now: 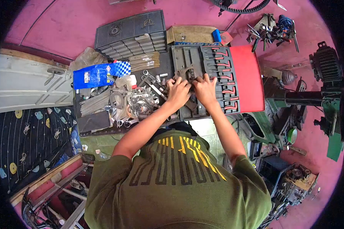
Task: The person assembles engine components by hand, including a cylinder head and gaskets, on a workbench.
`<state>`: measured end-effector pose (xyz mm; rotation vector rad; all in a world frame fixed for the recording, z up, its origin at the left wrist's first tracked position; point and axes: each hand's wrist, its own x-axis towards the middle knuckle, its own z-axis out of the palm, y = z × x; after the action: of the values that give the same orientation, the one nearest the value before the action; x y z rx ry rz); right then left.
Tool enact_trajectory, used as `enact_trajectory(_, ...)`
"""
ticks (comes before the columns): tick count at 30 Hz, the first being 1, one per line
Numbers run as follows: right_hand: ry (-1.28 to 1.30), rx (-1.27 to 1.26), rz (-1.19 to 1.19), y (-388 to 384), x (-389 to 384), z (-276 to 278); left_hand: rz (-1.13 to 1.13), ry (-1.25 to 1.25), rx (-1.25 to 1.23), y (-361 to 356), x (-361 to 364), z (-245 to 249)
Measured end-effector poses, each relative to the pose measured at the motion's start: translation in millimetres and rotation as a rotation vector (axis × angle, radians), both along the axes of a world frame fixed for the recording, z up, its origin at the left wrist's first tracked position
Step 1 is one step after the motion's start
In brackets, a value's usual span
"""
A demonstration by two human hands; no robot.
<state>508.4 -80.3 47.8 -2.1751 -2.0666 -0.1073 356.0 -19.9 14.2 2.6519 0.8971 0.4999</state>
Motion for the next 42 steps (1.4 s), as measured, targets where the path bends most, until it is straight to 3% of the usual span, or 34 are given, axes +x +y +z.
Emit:
enact_trajectory(2, -0.021, -0.002, -0.006, -3.1, -1.5, -0.4, 0.036, -0.026, 0.070, -1.0, 5.8, -4.8)
enact_trajectory(6, -0.087, -0.040, -0.055, -6.6, -13.5, -3.6, -0.031, 0.011, -0.018, 9.8, 1.2, -1.7)
enact_trajectory(9, 0.058, -0.121, -0.192, -11.2, -34.8, 0.4, -0.064, -0.021, -0.034, 14.9, -13.2, 4.6)
enact_trajectory(11, 0.150, -0.037, -0.215, -20.5, -52.4, 2.4, -0.075, 0.011, -0.078, 17.9, -25.0, 6.1)
enact_trajectory(17, 0.316, -0.026, -0.031, -27.1, -53.9, 15.2, 0.021, 0.019, -0.161, 11.5, -44.2, 10.8)
enact_trajectory(20, 0.035, -0.049, 0.071, -14.3, -30.7, 19.7, 0.077, -0.018, -0.102, 3.1, -41.2, 0.3)
enact_trajectory(26, -0.243, -0.074, 0.224, 17.9, -8.2, 1.1, 0.175, -0.065, -0.082, 0.9, -19.4, -5.8)
enact_trajectory(35, -0.267, -0.082, 0.205, 27.3, -16.0, 6.6, 0.209, -0.004, -0.099, 0.2, -1.4, -16.4)
enact_trajectory(42, -0.241, 0.073, 0.106, 34.7, -0.6, 51.7, 0.214, -0.130, 0.058, 32.5, 4.8, 31.0)
